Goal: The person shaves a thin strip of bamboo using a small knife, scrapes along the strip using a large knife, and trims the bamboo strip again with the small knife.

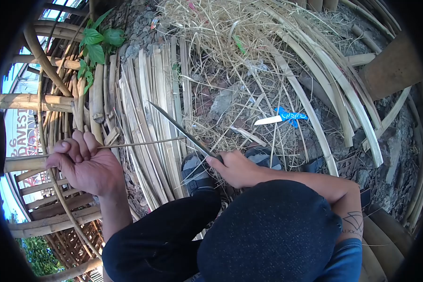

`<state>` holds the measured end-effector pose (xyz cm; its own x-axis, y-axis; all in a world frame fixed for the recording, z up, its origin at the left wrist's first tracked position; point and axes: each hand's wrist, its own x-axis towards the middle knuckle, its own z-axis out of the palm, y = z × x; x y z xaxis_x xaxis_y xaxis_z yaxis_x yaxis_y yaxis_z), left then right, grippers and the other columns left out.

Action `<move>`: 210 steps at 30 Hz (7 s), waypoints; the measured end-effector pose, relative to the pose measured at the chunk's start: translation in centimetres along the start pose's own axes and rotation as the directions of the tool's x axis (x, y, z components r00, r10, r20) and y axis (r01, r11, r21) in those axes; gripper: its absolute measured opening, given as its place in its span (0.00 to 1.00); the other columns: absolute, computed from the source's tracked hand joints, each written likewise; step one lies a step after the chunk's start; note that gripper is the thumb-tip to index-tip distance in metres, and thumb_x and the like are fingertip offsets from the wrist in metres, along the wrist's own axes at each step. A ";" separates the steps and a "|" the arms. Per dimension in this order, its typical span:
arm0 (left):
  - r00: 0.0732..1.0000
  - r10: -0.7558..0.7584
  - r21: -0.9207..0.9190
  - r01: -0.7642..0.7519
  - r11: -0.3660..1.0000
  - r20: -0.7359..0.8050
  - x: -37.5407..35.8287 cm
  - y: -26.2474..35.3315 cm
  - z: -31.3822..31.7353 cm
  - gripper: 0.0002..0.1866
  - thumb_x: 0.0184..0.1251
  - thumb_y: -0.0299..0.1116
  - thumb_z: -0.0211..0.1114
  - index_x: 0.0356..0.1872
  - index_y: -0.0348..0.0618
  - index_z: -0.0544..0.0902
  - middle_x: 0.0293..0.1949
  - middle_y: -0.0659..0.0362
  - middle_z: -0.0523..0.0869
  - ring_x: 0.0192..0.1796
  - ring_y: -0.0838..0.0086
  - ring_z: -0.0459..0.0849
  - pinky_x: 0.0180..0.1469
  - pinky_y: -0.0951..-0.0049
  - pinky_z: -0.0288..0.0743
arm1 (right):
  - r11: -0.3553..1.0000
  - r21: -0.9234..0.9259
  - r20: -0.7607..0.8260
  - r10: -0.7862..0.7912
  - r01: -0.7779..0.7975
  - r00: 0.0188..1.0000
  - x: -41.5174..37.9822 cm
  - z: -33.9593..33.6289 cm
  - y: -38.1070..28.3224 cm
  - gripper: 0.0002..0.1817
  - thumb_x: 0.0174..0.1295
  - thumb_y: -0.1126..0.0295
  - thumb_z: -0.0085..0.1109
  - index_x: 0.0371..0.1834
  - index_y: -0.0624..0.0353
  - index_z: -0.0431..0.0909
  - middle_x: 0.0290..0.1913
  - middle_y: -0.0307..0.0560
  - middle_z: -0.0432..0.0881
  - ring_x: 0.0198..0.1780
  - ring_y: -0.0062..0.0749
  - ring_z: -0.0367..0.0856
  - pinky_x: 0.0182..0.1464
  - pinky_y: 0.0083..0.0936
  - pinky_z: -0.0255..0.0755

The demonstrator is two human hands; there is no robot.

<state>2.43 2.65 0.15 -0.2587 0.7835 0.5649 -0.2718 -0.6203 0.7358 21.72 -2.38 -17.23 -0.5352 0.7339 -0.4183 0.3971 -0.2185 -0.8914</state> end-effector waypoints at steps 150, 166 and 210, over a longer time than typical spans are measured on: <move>0.992 -0.017 -0.143 0.035 0.989 0.127 1.3 -0.5 -4.9 0.32 0.70 0.64 0.43 0.20 0.44 0.66 0.12 0.66 0.55 0.14 0.81 0.47 0.16 0.79 0.40 | 0.993 0.116 0.005 0.020 -0.020 1.000 0.9 1.0 0.2 0.32 0.72 0.48 0.38 0.42 0.74 0.74 0.16 0.57 0.74 0.21 0.47 0.77 0.31 0.45 0.72; 0.995 0.009 -0.136 0.005 0.991 0.102 1.5 -0.6 -5.2 0.31 0.71 0.62 0.44 0.19 0.44 0.67 0.13 0.66 0.55 0.15 0.81 0.47 0.16 0.79 0.40 | 0.999 -0.013 0.026 0.040 -0.040 0.999 0.4 0.3 -1.1 0.31 0.72 0.48 0.39 0.38 0.73 0.76 0.14 0.54 0.73 0.21 0.46 0.78 0.30 0.44 0.72; 0.997 0.064 -0.080 -0.066 0.995 -0.037 2.2 -1.1 -5.3 0.27 0.74 0.53 0.46 0.17 0.45 0.66 0.14 0.67 0.54 0.16 0.81 0.45 0.17 0.78 0.39 | 0.988 0.154 0.022 0.026 -0.030 0.999 1.1 1.3 0.4 0.31 0.72 0.48 0.39 0.45 0.72 0.75 0.17 0.53 0.75 0.20 0.44 0.77 0.30 0.44 0.71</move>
<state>-2.79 4.85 -1.40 -0.3100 0.7405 0.5962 -0.3277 -0.6719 0.6642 20.33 -2.52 -18.29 -0.5408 0.7135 -0.4455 0.2932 -0.3365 -0.8949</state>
